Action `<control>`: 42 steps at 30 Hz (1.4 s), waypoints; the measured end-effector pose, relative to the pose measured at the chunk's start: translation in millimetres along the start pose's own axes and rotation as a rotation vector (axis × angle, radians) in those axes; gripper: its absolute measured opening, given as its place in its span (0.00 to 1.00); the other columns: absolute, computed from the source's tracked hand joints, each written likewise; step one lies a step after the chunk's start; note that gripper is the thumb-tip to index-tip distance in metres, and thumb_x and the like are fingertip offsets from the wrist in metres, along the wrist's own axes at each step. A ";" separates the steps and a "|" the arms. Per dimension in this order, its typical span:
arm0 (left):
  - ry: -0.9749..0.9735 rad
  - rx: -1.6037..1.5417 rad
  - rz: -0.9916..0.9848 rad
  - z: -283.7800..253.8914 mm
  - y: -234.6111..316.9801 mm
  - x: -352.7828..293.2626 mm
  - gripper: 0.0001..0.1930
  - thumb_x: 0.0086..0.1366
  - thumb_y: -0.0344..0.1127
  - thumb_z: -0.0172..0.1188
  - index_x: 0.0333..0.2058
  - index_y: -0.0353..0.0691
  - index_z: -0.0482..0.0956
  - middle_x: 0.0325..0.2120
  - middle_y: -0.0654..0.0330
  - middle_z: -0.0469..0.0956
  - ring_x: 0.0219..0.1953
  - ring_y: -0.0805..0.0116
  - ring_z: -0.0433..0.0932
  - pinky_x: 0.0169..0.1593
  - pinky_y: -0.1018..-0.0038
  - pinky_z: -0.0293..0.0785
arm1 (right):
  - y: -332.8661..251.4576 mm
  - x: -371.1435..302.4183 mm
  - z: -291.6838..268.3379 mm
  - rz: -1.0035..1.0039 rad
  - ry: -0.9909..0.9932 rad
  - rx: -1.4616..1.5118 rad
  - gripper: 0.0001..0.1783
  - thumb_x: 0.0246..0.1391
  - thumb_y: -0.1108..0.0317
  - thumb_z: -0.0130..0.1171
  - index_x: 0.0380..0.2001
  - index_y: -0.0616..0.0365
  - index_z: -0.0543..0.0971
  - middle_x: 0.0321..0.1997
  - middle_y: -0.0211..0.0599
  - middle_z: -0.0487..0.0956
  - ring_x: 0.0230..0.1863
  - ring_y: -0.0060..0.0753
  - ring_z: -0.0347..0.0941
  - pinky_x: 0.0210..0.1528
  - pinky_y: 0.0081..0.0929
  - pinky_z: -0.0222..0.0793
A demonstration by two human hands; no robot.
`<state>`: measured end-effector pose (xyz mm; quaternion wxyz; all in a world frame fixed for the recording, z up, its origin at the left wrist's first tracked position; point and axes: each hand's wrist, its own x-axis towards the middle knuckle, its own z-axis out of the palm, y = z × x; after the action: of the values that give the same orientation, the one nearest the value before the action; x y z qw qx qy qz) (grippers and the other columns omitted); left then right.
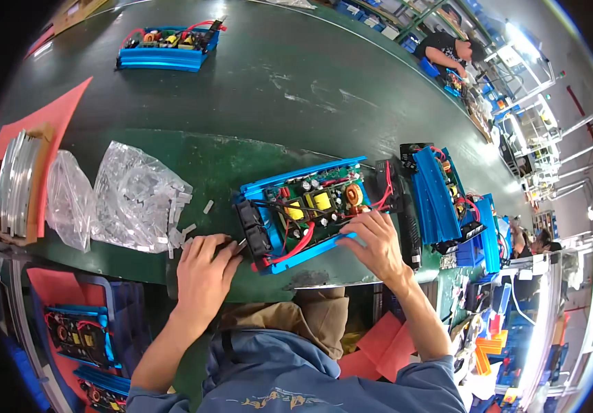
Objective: Assembling electronic power inverters by attaching components and housings using an electric screwdriver.
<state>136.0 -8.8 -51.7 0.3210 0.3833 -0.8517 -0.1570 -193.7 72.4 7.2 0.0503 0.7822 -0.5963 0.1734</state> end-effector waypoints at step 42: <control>0.070 -0.515 -0.609 38.3 47.1 29.6 0.29 0.65 0.36 0.69 0.59 0.27 0.69 0.44 0.58 0.75 0.41 0.72 0.72 0.45 0.75 0.71 | 88.2 -110.2 45.1 0.825 0.701 0.537 0.25 0.60 0.78 0.65 0.60 0.67 0.72 0.45 0.38 0.82 0.41 0.27 0.79 0.46 0.26 0.77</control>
<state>69.6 0.7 -43.4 0.3743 0.5305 -0.6203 -0.4401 -293.1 135.3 -82.7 -0.0266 0.3678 -0.7338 0.5706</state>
